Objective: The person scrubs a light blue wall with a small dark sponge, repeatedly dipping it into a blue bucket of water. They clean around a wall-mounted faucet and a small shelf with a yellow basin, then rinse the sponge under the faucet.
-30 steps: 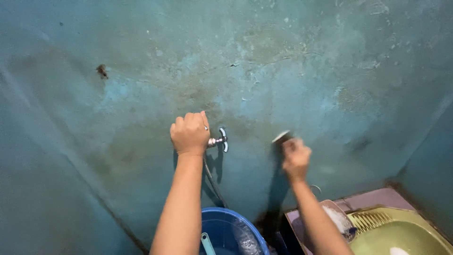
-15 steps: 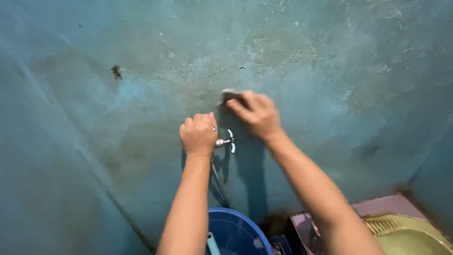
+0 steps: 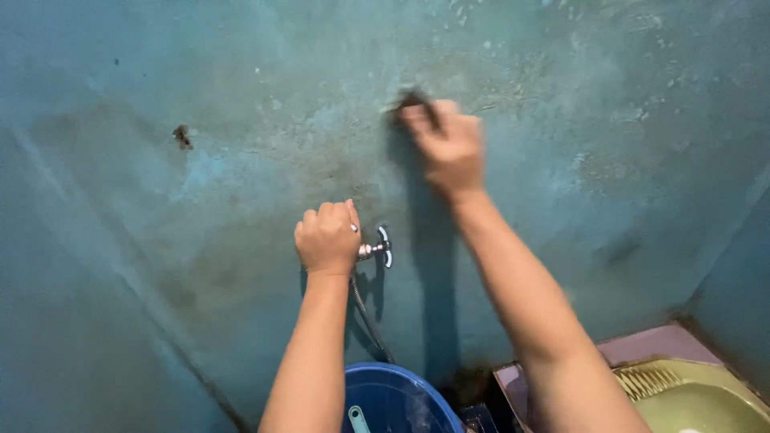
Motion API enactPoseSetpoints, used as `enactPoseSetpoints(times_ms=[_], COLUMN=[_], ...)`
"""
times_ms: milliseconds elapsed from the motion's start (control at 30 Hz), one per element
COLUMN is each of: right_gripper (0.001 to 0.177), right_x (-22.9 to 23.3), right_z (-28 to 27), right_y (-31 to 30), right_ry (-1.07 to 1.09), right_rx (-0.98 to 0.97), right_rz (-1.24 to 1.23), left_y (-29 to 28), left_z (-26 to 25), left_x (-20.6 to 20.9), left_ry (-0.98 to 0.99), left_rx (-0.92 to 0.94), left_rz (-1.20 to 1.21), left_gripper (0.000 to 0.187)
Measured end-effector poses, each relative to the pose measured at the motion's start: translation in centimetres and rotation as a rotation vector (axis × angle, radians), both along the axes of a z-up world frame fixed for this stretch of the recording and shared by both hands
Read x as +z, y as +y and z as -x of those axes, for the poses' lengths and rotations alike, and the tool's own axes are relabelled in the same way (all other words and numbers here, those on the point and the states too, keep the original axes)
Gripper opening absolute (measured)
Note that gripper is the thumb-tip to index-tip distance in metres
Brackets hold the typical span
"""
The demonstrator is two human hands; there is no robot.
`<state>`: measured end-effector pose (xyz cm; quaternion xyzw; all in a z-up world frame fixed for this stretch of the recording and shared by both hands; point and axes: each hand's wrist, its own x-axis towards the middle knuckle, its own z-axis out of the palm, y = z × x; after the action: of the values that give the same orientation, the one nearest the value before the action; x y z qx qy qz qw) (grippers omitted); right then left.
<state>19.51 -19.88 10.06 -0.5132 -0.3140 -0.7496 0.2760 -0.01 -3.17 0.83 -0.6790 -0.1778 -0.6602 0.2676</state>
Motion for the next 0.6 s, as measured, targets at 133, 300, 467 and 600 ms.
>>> enactPoseSetpoints(times_ms=[133, 300, 467, 600], right_gripper=[0.056, 0.062, 0.075, 0.064], right_x=[-5.1, -11.1, -11.3, -11.2], right_z=[-10.7, -20.0, -10.9, -15.2], right_y=[-9.6, -12.2, -9.7, -14.8], right_ry=[0.029, 0.700, 0.402, 0.430], right_rx=[-0.105, -0.011, -0.037, -0.126], right_rz=[-0.108, -0.429, 0.049, -0.045], left_y=[0.0, -0.4, -0.8, -1.2], left_z=[0.0, 0.4, 0.5, 1.0], left_x=[0.1, 0.6, 0.6, 0.7], left_ry=[0.017, 0.040, 0.067, 0.082], left_rx=[0.001, 0.021, 0.036, 0.047], left_rz=[0.029, 0.031, 0.062, 0.091], left_gripper=[0.034, 0.036, 0.035, 0.035])
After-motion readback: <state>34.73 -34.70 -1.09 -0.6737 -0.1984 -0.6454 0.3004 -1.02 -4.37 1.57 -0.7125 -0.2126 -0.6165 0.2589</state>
